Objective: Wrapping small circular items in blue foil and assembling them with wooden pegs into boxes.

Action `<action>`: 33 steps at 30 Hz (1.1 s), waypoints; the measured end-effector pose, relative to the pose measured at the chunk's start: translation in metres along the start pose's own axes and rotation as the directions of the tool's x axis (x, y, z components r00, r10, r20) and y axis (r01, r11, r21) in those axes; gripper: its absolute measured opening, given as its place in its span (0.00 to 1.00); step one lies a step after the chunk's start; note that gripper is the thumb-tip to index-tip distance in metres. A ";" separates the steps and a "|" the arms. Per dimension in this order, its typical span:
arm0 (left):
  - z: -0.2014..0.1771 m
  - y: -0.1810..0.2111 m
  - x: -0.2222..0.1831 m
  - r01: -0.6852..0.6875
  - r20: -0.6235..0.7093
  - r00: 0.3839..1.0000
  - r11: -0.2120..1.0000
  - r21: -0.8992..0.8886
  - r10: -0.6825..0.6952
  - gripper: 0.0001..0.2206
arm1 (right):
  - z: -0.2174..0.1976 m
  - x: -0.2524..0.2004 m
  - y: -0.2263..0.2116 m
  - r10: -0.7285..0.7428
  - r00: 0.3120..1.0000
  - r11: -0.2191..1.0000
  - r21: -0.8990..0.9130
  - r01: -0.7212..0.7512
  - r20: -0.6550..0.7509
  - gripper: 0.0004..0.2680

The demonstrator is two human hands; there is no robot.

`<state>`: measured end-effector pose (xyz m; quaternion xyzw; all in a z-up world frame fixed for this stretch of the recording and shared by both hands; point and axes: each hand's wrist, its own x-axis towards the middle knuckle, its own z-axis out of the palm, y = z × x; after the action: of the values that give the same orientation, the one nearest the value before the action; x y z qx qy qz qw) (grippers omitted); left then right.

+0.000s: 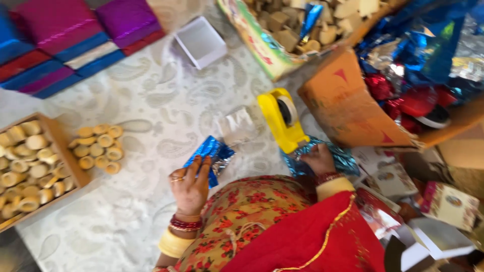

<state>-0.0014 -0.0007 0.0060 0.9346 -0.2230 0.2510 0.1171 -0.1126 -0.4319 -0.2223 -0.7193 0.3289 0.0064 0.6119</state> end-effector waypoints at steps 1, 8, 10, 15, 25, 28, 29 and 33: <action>0.000 0.000 0.001 0.009 -0.008 1.000 1.000 0.018 -0.009 0.12 | 0.003 -0.007 -0.015 -0.011 1.000 1.000 0.003 0.011 0.018 0.17; -0.003 0.005 -0.002 -0.003 -0.013 1.000 0.999 -0.039 0.002 0.13 | 0.086 -0.073 -0.195 -0.122 0.904 0.961 -0.180 0.212 0.410 0.10; -0.002 0.006 -0.003 -0.017 -0.024 1.000 0.999 -0.039 0.016 0.13 | 0.119 -0.070 -0.214 -0.172 0.857 0.974 -0.048 0.223 0.486 0.11; 0.001 0.007 -0.011 -0.030 -0.004 1.000 0.999 -0.032 0.030 0.14 | 0.197 -0.060 -0.223 -0.241 0.781 0.965 0.229 0.128 0.576 0.17; -0.002 0.011 -0.012 0.001 0.023 1.000 0.999 -0.035 0.000 0.15 | 0.210 -0.074 -0.267 -0.197 0.838 0.932 -0.169 0.321 0.509 0.25; 0.000 0.010 -0.012 0.000 0.025 1.000 0.999 -0.045 0.001 0.15 | 0.210 -0.067 -0.258 -0.197 0.838 0.921 -0.199 0.336 0.509 0.25; 0.001 0.010 -0.011 0.000 0.022 1.000 0.999 -0.046 0.001 0.15 | 0.211 -0.063 -0.252 -0.161 0.834 0.951 -0.142 0.273 0.528 0.24; 0.003 0.007 -0.009 0.006 0.015 1.000 0.999 -0.045 -0.006 0.15 | 0.210 -0.056 -0.235 -0.201 0.787 0.970 0.005 0.244 0.583 0.20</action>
<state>-0.0109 -0.0042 -0.0004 0.9342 -0.2267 0.2387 0.1372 0.0396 -0.2118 -0.0466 -0.7376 0.0395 0.1646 0.6537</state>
